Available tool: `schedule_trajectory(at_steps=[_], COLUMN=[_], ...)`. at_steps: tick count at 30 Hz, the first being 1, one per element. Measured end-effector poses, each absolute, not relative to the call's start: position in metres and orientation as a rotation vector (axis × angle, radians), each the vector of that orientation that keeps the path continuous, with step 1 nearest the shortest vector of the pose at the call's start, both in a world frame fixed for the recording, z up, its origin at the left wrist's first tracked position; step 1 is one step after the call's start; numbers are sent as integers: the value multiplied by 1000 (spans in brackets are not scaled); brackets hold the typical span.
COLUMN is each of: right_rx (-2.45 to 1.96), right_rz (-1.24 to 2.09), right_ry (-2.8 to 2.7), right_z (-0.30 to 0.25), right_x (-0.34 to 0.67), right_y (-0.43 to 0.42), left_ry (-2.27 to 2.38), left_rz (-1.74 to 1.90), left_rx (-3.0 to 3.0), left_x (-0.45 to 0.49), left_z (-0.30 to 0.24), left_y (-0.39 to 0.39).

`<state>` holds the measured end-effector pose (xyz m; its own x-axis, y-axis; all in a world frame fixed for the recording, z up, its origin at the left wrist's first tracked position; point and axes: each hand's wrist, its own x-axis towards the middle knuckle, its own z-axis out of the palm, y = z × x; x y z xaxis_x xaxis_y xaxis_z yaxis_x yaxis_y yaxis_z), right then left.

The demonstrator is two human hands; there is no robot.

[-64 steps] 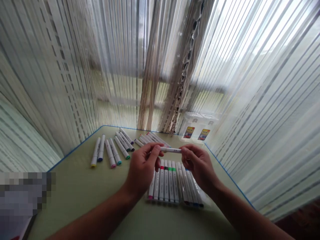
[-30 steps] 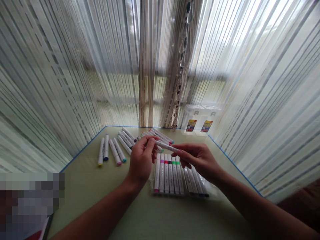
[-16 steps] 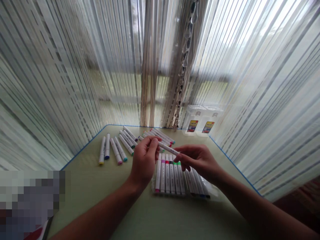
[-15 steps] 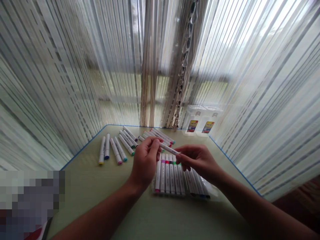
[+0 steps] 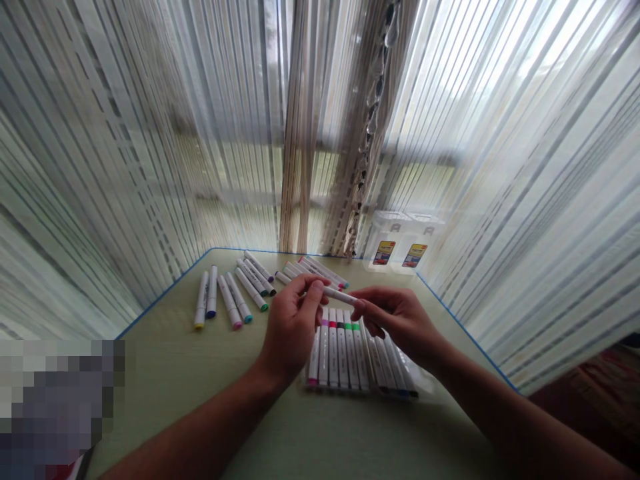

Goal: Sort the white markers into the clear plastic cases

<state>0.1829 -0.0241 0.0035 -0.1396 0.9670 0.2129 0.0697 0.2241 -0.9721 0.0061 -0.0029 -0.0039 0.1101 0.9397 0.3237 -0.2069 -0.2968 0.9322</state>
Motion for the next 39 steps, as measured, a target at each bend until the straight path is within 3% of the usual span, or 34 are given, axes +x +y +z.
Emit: schedule_trajectory(at_steps=[9,19,39], right_rx=[-927,-964,-854], right_rz=[1114,514,479], right_ry=[-1477,-2027,-2078], right_z=[0,-6,-5], right_x=[193,190,192], right_y=[-19,-18,-20], left_ry=[772,729,532], left_rz=[1531,1523,1609], left_rx=[1144,1911,2093], left_x=[3,3,4], left_z=[2,2,2], left_y=[2,-29,-35])
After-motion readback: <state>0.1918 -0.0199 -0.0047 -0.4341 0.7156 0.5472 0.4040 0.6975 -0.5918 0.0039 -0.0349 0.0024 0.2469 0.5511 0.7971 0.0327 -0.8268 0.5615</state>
